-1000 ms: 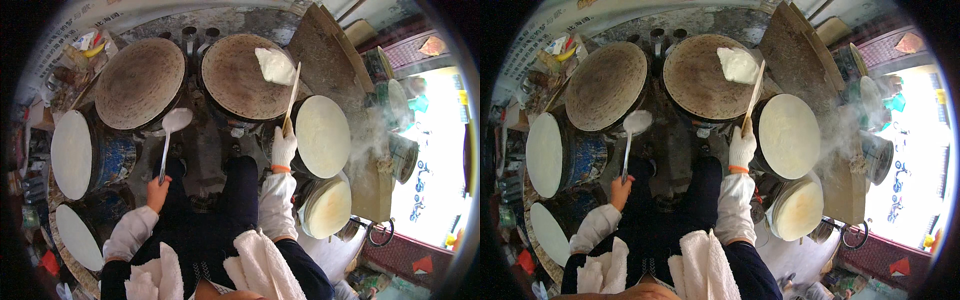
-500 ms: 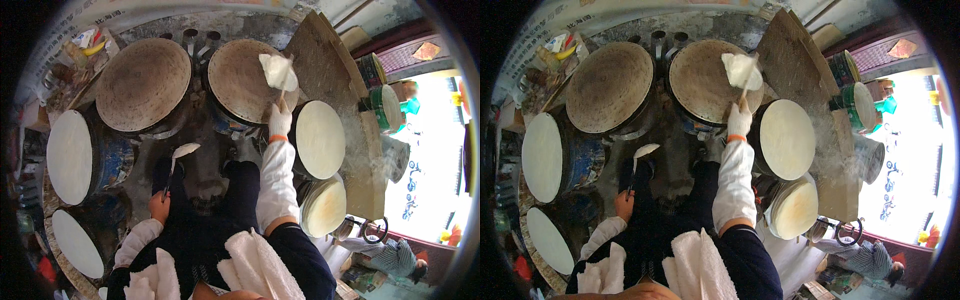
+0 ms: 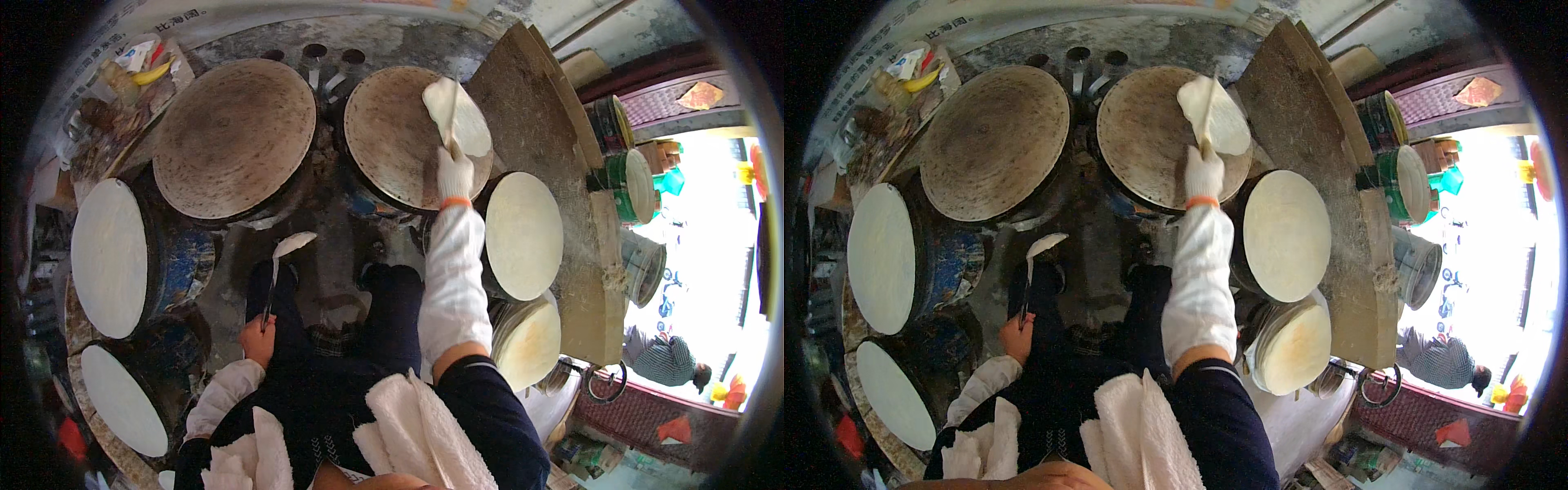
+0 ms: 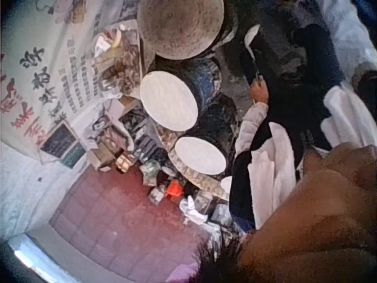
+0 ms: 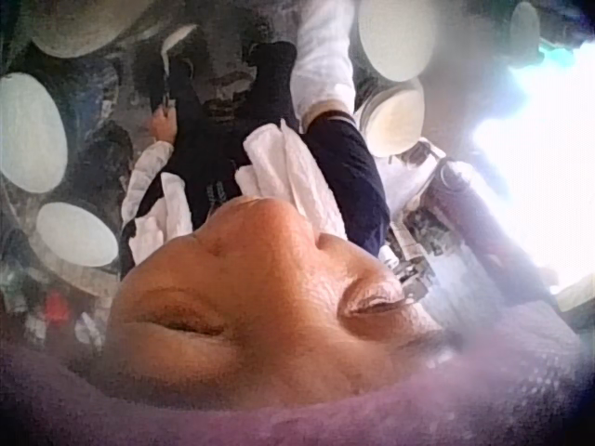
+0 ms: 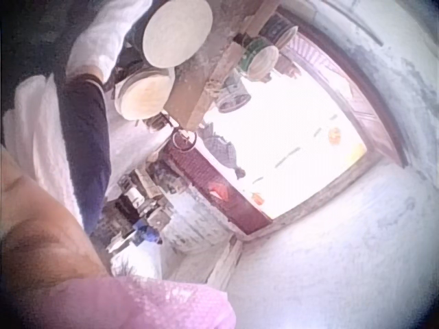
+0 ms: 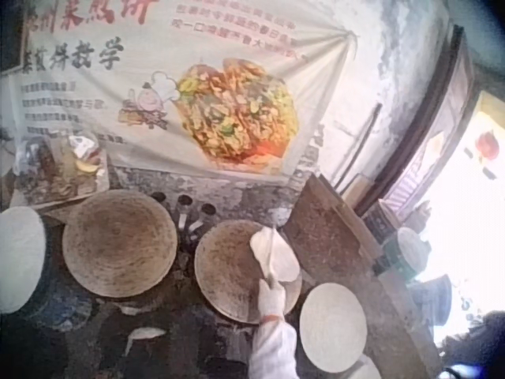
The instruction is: The person scoops white batter from a large metal bowl and pours it onto multiple hot circular griddles. Using a wooden spreader, they spread the batter into thin, round crepes. The person flips the crepes with a metal spatula and stacks the finished ones on a nearby tray.
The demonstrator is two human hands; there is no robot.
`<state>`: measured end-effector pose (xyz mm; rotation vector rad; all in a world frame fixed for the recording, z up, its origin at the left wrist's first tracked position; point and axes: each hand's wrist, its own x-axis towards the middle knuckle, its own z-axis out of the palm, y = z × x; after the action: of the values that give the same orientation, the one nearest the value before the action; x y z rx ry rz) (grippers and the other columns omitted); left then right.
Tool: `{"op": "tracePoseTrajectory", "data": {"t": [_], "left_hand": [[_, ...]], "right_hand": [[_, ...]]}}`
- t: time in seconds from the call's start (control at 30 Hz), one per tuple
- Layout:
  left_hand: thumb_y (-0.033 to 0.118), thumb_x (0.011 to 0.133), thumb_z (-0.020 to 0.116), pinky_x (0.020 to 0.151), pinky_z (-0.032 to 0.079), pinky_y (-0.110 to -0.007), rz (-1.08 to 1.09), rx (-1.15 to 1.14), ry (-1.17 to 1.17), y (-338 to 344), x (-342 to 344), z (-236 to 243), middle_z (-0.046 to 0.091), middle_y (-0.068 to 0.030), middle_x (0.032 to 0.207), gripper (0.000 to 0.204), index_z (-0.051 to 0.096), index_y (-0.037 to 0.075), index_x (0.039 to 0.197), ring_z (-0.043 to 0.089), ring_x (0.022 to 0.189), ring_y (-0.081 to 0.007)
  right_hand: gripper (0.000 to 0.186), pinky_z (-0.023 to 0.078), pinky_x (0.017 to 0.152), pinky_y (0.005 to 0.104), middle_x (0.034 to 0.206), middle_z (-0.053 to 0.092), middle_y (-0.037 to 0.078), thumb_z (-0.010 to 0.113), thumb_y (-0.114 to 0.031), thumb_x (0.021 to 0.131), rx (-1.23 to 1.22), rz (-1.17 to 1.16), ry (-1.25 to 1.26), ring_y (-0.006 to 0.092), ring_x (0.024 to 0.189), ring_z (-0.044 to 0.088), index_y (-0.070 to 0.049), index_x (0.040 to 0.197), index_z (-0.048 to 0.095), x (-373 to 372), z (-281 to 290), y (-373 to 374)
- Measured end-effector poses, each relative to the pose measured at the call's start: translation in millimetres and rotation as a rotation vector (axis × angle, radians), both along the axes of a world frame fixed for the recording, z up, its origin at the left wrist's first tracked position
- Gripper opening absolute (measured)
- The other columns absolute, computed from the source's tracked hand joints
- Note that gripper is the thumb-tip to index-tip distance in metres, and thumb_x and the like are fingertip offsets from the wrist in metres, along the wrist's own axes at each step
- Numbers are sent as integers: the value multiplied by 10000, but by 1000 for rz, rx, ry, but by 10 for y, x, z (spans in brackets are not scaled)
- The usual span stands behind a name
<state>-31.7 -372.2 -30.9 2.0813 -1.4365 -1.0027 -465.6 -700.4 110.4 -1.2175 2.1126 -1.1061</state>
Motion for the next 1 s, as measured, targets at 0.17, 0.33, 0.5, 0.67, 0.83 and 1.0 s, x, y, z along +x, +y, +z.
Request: {"op": "tracePoseTrajectory", "data": {"t": [0.17,0.33,0.5,0.67,0.83,1.0], "left_hand": [[234,936,658,705,524,-434,-20,49,10,-56,-47,53,713,-156,841,200,761,84,1020,689,764,-322],[225,939,651,698,527,-425,-33,99,-29,-101,-97,212,716,-161,845,203,761,72,1013,690,749,-299],[203,936,643,691,526,-415,-10,29,18,-86,-119,142,714,-150,825,207,758,53,1019,689,730,-281],[196,936,637,683,515,-411,47,152,-6,-164,-214,342,700,-140,794,210,753,39,1012,683,717,-281],[234,947,632,668,506,-420,-17,28,-30,-129,-210,179,689,-146,763,229,754,48,998,666,690,-306],[249,940,638,692,523,-431,6,99,-47,-134,-241,159,701,-155,778,235,751,46,972,679,720,-325]], "right_hand": [[531,531,898,403,1148,707,251,604,-243,934,5,-90,129,352,1079,699,-35,1419,545,-121,-315,924],[514,484,982,405,1207,679,263,552,-259,942,-58,17,-2,421,1159,634,-67,1418,551,131,-242,429],[503,500,968,440,1185,684,267,583,-266,942,106,70,28,405,1152,647,-103,1418,569,451,-64,85],[522,507,985,406,1236,688,209,615,-216,929,11,231,135,324,1136,677,-127,1439,554,-75,123,468],[442,523,904,367,1119,735,202,630,-234,928,52,52,44,299,1047,712,-57,1333,642,-1171,-274,210],[438,518,723,326,887,725,77,636,-249,956,74,362,152,143,778,636,-13,1324,638,-1093,-268,-217]]}}
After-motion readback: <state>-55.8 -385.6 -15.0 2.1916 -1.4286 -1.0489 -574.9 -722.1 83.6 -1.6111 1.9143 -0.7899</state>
